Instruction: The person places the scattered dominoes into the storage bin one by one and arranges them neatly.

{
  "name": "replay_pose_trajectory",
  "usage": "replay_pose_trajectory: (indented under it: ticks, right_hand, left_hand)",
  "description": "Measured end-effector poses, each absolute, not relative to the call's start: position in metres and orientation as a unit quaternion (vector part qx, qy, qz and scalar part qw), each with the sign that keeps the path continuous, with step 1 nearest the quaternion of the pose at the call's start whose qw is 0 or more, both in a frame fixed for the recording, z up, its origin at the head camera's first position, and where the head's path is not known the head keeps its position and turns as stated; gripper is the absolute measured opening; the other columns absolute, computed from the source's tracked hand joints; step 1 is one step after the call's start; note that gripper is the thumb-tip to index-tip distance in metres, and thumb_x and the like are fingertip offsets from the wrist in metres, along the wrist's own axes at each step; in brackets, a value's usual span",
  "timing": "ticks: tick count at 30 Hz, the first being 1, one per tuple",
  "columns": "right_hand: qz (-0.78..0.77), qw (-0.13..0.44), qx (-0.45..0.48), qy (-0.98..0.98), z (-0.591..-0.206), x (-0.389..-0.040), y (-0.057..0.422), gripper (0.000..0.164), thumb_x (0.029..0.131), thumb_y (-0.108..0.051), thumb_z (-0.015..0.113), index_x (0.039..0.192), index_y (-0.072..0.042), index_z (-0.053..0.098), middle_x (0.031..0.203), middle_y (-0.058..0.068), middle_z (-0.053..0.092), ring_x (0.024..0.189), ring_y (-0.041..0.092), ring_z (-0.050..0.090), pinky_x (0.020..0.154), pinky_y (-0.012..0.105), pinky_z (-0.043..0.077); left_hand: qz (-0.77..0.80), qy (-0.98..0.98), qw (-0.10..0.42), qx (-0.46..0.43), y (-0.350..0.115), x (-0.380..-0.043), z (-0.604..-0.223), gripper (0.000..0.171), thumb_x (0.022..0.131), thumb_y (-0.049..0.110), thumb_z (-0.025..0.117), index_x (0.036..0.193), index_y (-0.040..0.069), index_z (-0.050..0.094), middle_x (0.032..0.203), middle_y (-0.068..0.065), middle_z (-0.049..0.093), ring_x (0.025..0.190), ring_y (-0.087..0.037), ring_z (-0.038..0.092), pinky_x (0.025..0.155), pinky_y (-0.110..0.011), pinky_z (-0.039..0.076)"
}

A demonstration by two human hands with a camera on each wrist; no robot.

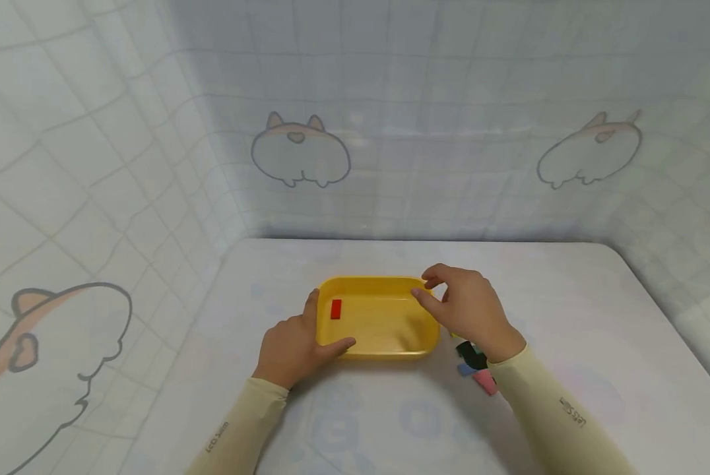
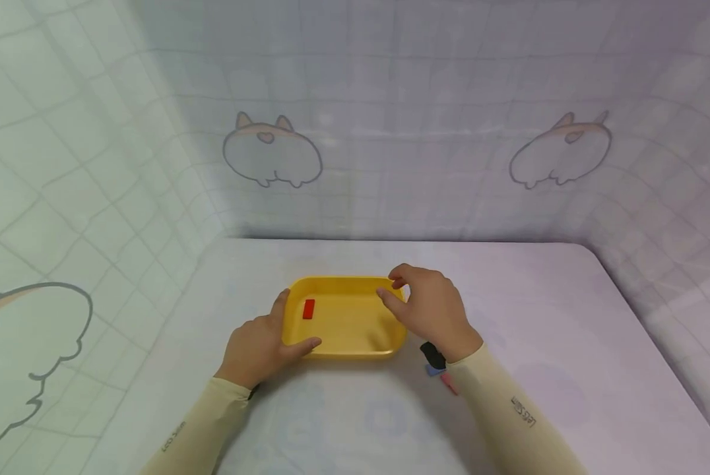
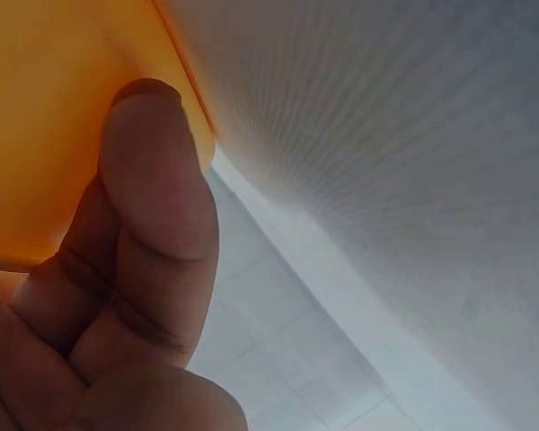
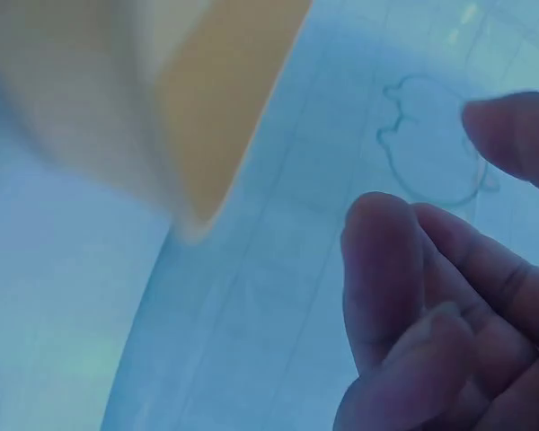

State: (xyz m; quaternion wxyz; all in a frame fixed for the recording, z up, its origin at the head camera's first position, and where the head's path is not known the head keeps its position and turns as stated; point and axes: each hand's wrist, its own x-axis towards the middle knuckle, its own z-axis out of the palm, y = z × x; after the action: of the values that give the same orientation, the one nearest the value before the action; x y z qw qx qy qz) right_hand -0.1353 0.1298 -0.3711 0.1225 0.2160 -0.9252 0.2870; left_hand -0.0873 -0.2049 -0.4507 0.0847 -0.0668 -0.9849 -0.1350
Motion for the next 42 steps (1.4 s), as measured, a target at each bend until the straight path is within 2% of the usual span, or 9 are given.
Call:
replay_pose_trajectory:
  ticks: [9,19,25,30,36,42]
  right_hand:
    - [0.290,0.120,0.154,-0.937,-0.385,-0.120,0.178,0.031,0.099,-0.043,0.074,0.115,-0.016,0.074,0.097,-0.007,0.076,0.069,0.009,0.061,0.060,0.033,0.051]
    - [0.240,0.094,0.115,-0.959,-0.408,-0.108,0.218,0.032,0.096,-0.036,0.077,0.117,-0.012,0.074,0.099,-0.003,0.077,0.072,0.012,0.064,0.060,0.034,0.050]
    - [0.235,0.068,0.102,-0.964,-0.416,-0.105,0.231,0.035,0.095,-0.034,0.078,0.119,-0.009,0.073,0.102,0.002,0.077,0.076,0.016,0.066,0.061,0.035,0.051]
    - [0.230,0.043,0.099,-0.967,-0.419,-0.105,0.239,0.034,0.094,-0.032,0.079,0.120,-0.011,0.074,0.105,0.000,0.077,0.082,0.019,0.069,0.063,0.038,0.052]
    - [0.223,0.028,0.097,-0.970,-0.426,-0.103,0.247,0.036,0.095,-0.034,0.078,0.122,-0.011,0.074,0.105,0.001,0.076,0.087,0.021,0.070,0.065,0.042,0.054]
    - [0.231,0.011,0.120,-0.966,-0.431,-0.103,0.253,0.040,0.096,-0.035,0.077,0.129,-0.014,0.071,0.116,0.000,0.074,0.089,0.019,0.067,0.071,0.040,0.053]
  left_hand:
    - [-0.139,-0.984,0.087,-0.073,-0.204,-0.084,-0.450,0.130,0.075,0.101,0.047,0.161,0.005,0.034,0.051,0.002,0.041,0.040,-0.015,0.035,0.038,-0.034,0.030]
    - [-0.139,-0.981,0.101,-0.085,-0.202,-0.086,-0.447,0.127,0.076,0.099,0.049,0.161,0.005,0.035,0.050,0.002,0.039,0.039,-0.015,0.033,0.037,-0.033,0.029]
    - [-0.140,-0.982,0.097,-0.082,-0.203,-0.085,-0.448,0.127,0.076,0.098,0.050,0.162,0.005,0.034,0.050,0.002,0.040,0.040,-0.015,0.035,0.037,-0.034,0.030]
    - [-0.140,-0.981,0.102,-0.084,-0.202,-0.088,-0.448,0.126,0.077,0.098,0.050,0.162,0.006,0.033,0.051,0.001,0.041,0.040,-0.016,0.036,0.038,-0.034,0.031]
    - [-0.143,-0.984,0.082,-0.072,-0.202,-0.085,-0.448,0.129,0.075,0.100,0.050,0.164,0.008,0.031,0.053,0.002,0.043,0.042,-0.017,0.040,0.040,-0.034,0.032]
    - [-0.142,-0.982,0.095,-0.077,-0.202,-0.084,-0.449,0.127,0.076,0.098,0.052,0.164,0.008,0.031,0.052,0.003,0.042,0.043,-0.017,0.040,0.040,-0.034,0.033]
